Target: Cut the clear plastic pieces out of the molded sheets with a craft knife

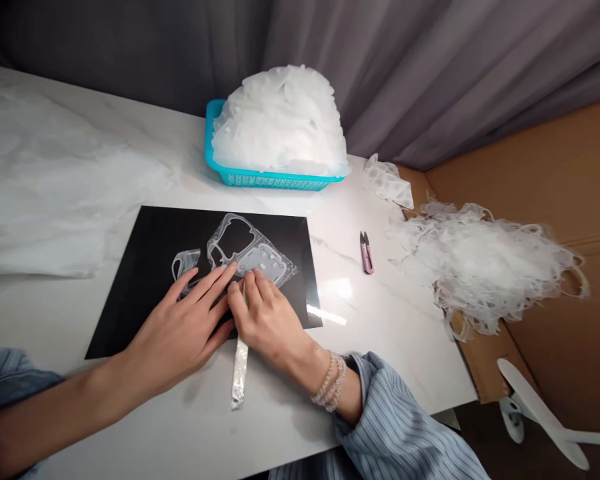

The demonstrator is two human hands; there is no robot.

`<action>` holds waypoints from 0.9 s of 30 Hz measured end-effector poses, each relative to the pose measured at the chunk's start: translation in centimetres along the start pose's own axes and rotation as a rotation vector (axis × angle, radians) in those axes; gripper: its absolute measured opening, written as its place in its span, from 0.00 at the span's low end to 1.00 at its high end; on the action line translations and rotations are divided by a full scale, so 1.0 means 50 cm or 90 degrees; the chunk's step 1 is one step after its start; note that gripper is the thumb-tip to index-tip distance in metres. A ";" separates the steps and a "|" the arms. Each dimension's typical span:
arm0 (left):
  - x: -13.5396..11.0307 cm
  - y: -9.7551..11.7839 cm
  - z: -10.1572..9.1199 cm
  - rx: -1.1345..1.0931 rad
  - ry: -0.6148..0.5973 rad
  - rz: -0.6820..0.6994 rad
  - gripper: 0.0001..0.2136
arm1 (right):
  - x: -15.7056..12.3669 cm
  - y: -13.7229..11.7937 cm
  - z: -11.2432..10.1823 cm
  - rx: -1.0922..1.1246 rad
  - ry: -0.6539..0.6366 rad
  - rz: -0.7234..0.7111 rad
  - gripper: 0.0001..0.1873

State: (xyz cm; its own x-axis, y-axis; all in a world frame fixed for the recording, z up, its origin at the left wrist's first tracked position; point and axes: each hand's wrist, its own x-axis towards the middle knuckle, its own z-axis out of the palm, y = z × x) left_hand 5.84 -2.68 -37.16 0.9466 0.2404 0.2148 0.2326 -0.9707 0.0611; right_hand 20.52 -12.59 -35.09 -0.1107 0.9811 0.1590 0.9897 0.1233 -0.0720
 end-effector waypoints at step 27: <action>0.040 -0.003 -0.062 -0.175 -0.005 -0.023 0.20 | -0.204 0.287 -0.111 0.948 0.448 0.565 0.08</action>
State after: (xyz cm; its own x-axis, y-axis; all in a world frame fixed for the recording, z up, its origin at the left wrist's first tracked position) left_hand 7.04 -2.05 -33.72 0.9407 0.2739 0.2000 0.1982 -0.9226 0.3310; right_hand 36.37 -21.67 -32.29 0.7629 0.6381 -0.1042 -0.1928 0.0706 -0.9787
